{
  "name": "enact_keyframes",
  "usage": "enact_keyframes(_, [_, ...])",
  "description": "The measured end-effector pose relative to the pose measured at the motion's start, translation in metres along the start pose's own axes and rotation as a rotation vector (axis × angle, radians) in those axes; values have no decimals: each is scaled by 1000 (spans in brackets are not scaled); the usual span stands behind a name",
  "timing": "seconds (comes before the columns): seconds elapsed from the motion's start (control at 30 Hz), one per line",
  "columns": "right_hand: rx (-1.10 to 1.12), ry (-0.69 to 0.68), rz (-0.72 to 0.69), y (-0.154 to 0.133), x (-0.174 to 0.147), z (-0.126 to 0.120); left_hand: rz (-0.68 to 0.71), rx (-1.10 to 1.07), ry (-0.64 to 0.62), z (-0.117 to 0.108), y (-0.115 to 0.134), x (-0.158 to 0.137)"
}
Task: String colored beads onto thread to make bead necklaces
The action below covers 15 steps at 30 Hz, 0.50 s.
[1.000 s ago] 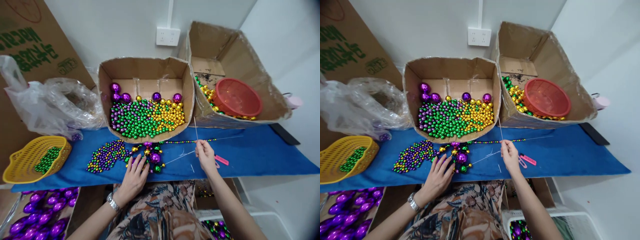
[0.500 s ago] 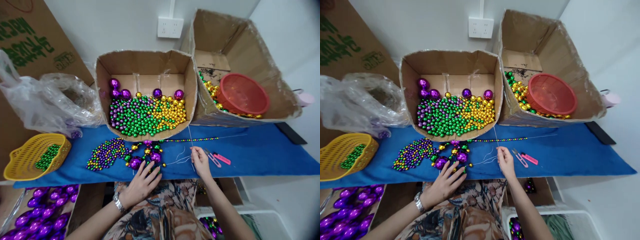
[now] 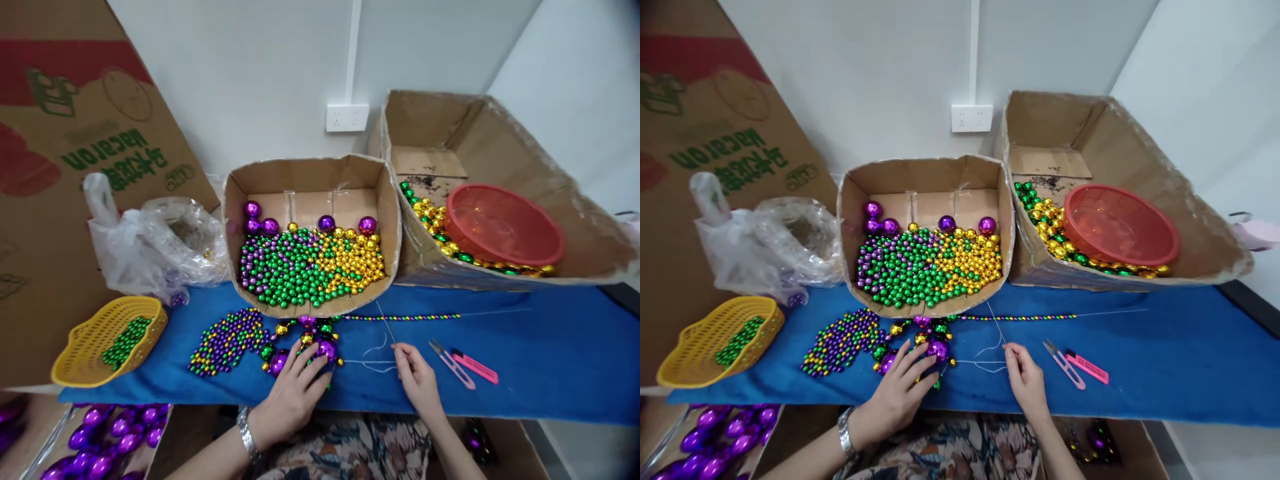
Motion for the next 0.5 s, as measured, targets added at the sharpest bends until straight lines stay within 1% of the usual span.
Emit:
enact_keyframes(0.07, [-58, 9, -45, -5, -1, 0, -37, -63, 68, -22, -17, 12])
enact_keyframes(0.13, [-105, 12, -89, -9, -1, 2, -87, -128, 155, -47, -46, 34])
enact_keyframes(0.17, [-125, 10, -108, -11, -1, 2, -111, -163, 190, -58, -63, 49])
enact_keyframes(0.23, [-155, -1, -137, -14, 0, 5, -175, -212, 237, -74, -102, 89])
enact_keyframes(0.27, [-168, -8, -145, -15, 0, 6, -219, -214, 237, -77, -123, 113])
enact_keyframes(0.3, [-181, -13, -151, -15, 0, 7, -277, -208, 209, -76, -145, 139])
enact_keyframes(0.37, [-202, -23, -165, -17, 0, 9, -332, -200, 211, -72, -181, 187])
enact_keyframes(0.43, [-219, -27, -188, -19, -1, 11, -379, -202, 221, -64, -211, 227])
enact_keyframes(0.5, [-237, -32, -213, -22, -2, 13, -398, -226, 214, -54, -230, 256])
Point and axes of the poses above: each hand's wrist, its own x-axis towards the middle knuckle, its own z-axis out of the palm, y = z × x, the point moved 8 cm from there along x, towards the middle knuckle, and after that the axes turned 9 degrees about -y, right-handed, at the moved point
